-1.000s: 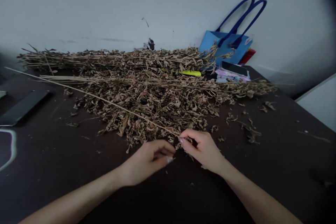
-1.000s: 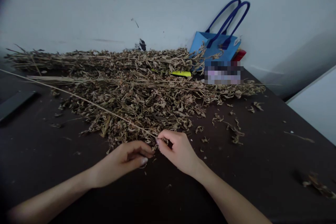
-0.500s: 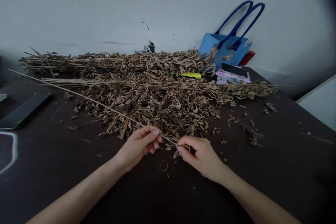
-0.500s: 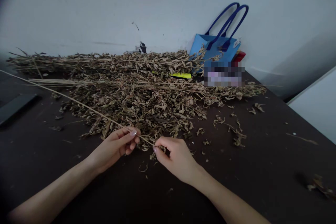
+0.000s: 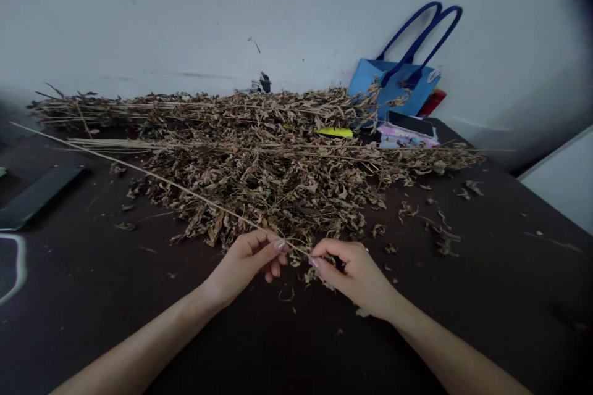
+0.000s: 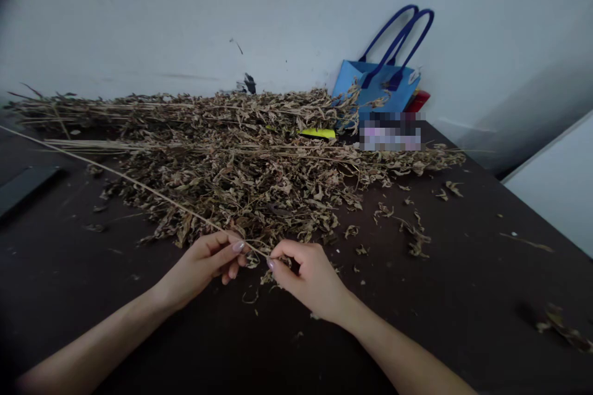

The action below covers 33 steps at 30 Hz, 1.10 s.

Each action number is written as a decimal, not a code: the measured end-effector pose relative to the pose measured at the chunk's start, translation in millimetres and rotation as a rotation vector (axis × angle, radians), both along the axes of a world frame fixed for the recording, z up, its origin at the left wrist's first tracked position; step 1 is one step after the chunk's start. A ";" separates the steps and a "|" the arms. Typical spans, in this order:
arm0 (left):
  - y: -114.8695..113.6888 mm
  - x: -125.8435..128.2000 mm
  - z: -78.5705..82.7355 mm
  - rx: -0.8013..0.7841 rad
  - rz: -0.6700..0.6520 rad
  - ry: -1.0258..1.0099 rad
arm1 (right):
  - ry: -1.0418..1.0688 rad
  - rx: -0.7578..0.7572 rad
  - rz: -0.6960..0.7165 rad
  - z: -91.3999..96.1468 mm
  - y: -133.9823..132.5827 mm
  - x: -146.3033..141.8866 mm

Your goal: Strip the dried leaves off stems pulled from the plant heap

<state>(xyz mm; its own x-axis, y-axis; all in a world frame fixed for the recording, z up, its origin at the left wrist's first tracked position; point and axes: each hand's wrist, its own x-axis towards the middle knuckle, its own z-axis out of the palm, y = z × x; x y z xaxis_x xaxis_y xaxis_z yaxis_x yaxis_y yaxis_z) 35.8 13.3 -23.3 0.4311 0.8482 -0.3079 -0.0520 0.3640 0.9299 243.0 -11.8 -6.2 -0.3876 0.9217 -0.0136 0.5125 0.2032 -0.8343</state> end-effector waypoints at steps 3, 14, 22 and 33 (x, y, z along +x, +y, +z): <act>0.5 -1.6 -0.1 0.038 -0.006 0.049 | 0.000 0.003 -0.012 0.0 1.5 0.9; -3.1 0.9 7.7 0.023 0.065 0.010 | -0.044 0.113 0.015 -1.8 0.1 -0.6; -1.5 1.3 1.4 0.002 0.130 -0.049 | -0.239 0.466 0.026 -15.2 -7.5 -5.3; -0.9 0.2 -0.9 -0.002 0.129 -0.066 | 0.101 0.037 -0.042 4.6 4.0 7.9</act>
